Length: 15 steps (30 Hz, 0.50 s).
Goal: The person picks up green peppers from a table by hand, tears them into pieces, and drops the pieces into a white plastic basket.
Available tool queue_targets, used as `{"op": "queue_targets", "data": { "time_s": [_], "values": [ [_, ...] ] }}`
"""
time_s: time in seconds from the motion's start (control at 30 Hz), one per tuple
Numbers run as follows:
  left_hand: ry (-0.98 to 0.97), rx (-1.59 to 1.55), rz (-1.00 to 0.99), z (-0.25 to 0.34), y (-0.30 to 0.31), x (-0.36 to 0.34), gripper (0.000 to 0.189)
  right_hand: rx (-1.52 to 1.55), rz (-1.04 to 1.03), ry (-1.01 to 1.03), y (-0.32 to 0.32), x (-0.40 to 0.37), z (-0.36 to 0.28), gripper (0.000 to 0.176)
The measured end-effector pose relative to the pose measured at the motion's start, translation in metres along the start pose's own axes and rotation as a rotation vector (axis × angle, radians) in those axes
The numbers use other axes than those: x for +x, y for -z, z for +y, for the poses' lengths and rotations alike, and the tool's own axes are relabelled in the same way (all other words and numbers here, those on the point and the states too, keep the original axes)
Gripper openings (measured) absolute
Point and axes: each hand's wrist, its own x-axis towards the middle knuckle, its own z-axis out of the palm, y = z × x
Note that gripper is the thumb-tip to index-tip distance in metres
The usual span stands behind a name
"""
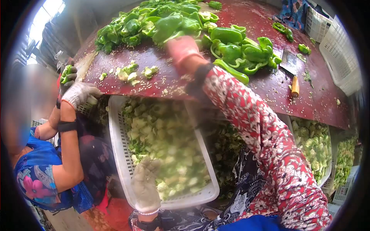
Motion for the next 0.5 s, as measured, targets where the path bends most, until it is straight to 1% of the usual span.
{"op": "queue_targets", "data": {
  "time_s": [0.03, 0.07, 0.13, 0.2, 0.23, 0.27, 0.33, 0.37, 0.4, 0.43, 0.47, 0.5],
  "values": [
    [0.003, 0.003, -0.004, 0.001, -0.001, -0.002, 0.051, 0.419, -0.084, -0.191, 0.034, -0.039, -0.023, 0.042],
    [0.001, 0.003, -0.006, 0.001, -0.001, -0.003, 0.051, 0.419, -0.082, -0.190, 0.039, -0.057, -0.020, 0.042],
    [0.020, 0.024, -0.002, 0.000, -0.003, -0.006, 0.051, 0.677, -0.206, -0.163, 0.052, -0.083, -0.016, 0.034],
    [0.022, 0.073, -0.017, 0.000, -0.006, -0.007, 0.052, 0.654, -0.349, 0.042, 0.068, -0.116, -0.009, 0.025],
    [0.033, 0.124, -0.026, -0.001, -0.006, -0.009, 0.052, 0.707, -0.404, 0.098, 0.070, -0.135, -0.005, 0.018],
    [0.023, 0.126, -0.021, -0.005, -0.006, -0.009, 0.052, 0.759, -0.456, 0.156, 0.073, -0.155, 0.000, 0.019],
    [-0.009, 0.035, -0.066, -0.012, -0.008, -0.008, 0.054, 0.857, -0.546, 0.194, 0.097, -0.199, -0.011, 0.022],
    [0.013, 0.052, -0.041, -0.009, -0.016, -0.010, 0.057, 0.739, -0.456, 0.613, 0.099, -0.212, -0.009, 0.022],
    [0.010, -0.015, -0.109, -0.009, -0.014, -0.007, 0.059, 0.595, -0.341, 1.017, 0.102, -0.224, -0.005, 0.021],
    [-0.027, -0.123, -0.122, -0.007, -0.019, -0.007, 0.061, 0.751, -0.644, 0.651, 0.113, -0.243, -0.010, 0.019],
    [-0.066, -0.228, -0.130, -0.006, -0.021, -0.009, 0.063, 0.878, -0.934, 0.257, 0.122, -0.264, -0.016, 0.026],
    [-0.129, -0.264, -0.128, -0.010, -0.017, -0.006, 0.066, 0.893, -1.017, 0.103, 0.122, -0.279, -0.015, 0.030]
  ]
}}
